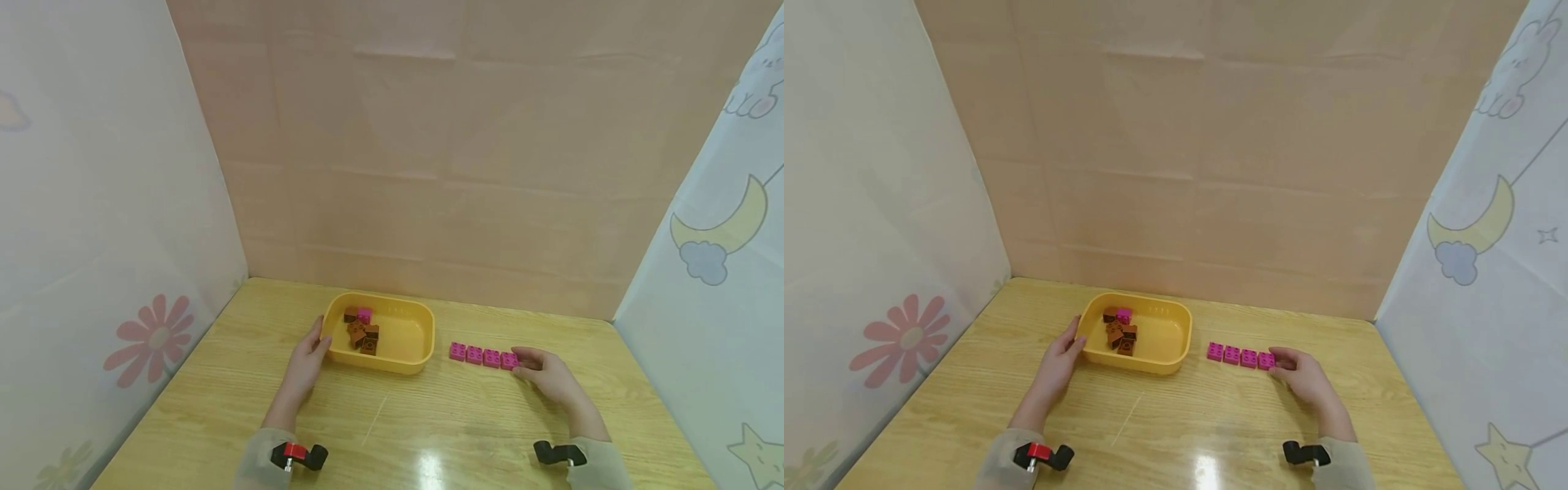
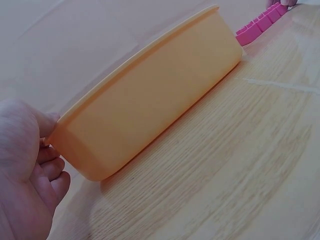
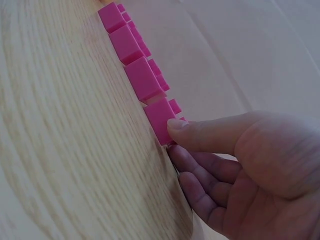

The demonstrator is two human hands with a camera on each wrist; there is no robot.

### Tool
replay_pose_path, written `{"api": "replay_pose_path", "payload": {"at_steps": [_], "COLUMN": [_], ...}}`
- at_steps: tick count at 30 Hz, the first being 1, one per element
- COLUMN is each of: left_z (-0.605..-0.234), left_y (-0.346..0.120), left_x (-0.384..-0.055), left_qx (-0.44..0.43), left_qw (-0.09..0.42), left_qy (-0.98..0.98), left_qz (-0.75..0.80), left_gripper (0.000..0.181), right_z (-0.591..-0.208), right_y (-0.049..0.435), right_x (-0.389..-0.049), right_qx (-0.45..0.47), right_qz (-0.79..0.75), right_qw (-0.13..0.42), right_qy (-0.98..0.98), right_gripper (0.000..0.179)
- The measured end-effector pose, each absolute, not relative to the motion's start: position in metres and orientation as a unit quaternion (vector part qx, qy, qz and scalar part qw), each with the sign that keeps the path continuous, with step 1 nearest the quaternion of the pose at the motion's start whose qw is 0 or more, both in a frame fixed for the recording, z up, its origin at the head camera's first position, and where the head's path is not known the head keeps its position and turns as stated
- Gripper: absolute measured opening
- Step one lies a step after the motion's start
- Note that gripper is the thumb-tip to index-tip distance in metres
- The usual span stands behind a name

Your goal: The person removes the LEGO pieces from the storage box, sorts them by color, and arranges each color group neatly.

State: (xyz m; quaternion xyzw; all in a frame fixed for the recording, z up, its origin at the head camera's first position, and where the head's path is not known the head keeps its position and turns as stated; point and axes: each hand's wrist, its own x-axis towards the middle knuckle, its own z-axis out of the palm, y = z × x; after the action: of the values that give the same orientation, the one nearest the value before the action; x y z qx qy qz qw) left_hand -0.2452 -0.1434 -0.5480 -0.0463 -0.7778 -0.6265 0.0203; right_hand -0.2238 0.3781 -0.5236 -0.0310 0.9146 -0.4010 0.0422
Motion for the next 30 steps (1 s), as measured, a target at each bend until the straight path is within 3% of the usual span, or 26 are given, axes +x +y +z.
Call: {"api": "replay_pose_path", "payload": {"at_steps": [21, 30], "left_z": [-0.5454, -0.5473], "left_y": [-0.1421, -0.1421], "left_x": [-0.2464, -0.2450], "left_qx": [-0.050, -0.050], "left_qw": [0.023, 0.025], "left_qy": [-0.772, -0.774], "left_qz": [-0.633, -0.631], "left_gripper": [0.062, 0.062], "right_z": [-0.5170, -0.5145], "right_y": [0.3827, 0.3867], "right_x": [-0.2215, -0.2187], "right_qx": [-0.046, -0.031], "right_qz": [-0.417, -0.424], "right_qw": [0.040, 0.066], "right_qy": [0.907, 0.903], "right_gripper": [0.054, 0.060]}}
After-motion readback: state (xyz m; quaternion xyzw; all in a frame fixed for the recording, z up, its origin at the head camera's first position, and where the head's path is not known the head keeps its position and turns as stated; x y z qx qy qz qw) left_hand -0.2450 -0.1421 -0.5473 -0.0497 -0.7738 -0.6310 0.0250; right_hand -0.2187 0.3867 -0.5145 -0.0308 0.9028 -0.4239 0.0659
